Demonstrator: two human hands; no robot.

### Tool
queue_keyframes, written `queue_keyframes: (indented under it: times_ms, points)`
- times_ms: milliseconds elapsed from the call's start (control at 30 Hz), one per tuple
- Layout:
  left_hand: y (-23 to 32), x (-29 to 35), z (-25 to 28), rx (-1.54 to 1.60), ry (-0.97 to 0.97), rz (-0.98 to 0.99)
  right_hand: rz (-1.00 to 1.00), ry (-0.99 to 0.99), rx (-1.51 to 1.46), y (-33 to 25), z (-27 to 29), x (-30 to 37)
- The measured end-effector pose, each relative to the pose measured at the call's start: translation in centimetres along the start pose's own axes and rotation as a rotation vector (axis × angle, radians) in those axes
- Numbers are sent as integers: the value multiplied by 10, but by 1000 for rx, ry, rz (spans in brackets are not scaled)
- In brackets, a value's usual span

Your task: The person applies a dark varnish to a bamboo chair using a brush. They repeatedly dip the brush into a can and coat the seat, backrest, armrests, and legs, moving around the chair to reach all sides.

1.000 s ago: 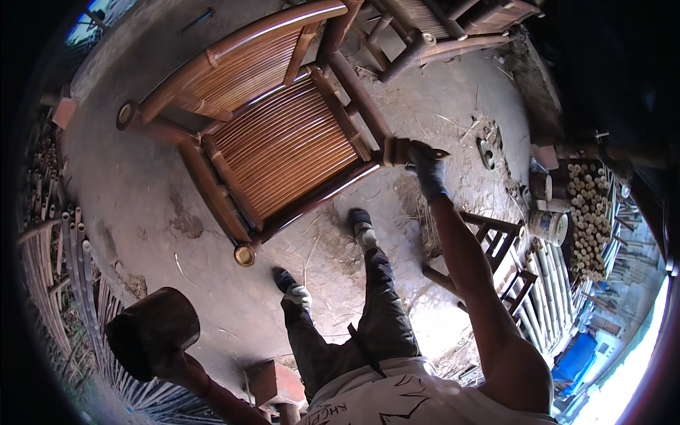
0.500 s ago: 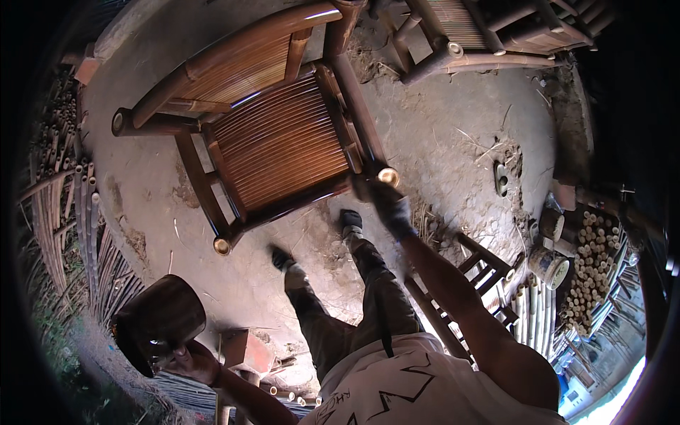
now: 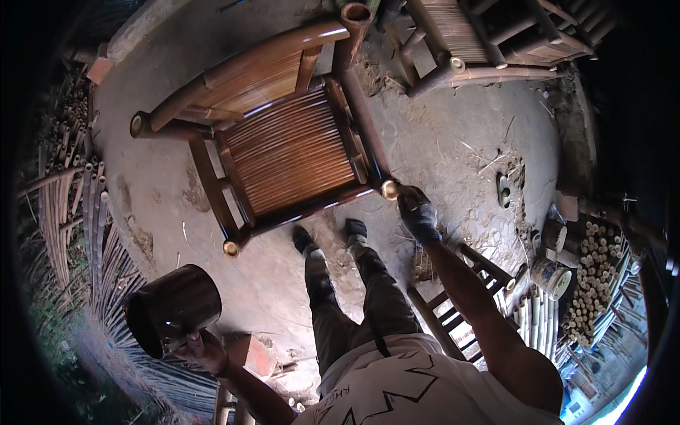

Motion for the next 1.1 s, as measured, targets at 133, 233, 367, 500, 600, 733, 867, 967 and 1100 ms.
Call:
queue_keyframes:
  times_ms: [133, 233, 367, 500, 600, 733, 867, 967, 1100]
  points:
    - [2, -15, -4, -79, -30, -10, -254, -195, 92, -1, -22, -7]
    - [-31, -16, 23, -95, -5, 15, 316, 51, 97, -9, -23, -91]
    - [-33, -14, 31, -95, 49, 61, 85, 219, -1062, -179, -9, -272]
    - [-37, -24, 23, 4, 7, 50, -62, 200, -865, -207, -7, -384]
    - [-20, -20, 16, 52, 99, 111, -74, 247, -193, -209, 0, -402]
    - [-34, -9, 39, -53, 10, -25, 228, 324, 365, -260, -13, -360]
    - [-28, -9, 34, -247, -26, 67, 716, 204, 332, -249, -54, -293]
    - [-6, -14, 17, -338, -138, 147, 577, 147, 186, -280, -60, -221]
    - [33, -26, -31, 84, -295, 308, 615, 12, -234, -324, -28, -103]
Point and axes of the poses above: each hand's wrist, its own x-axis away from the middle knuckle, its own z-axis out of the back of the hand, y = z × x, the point moved 1 cm from there along -x, towards the middle knuckle, and after that the axes turned 11 degrees about -x, right-handed, at the moved point
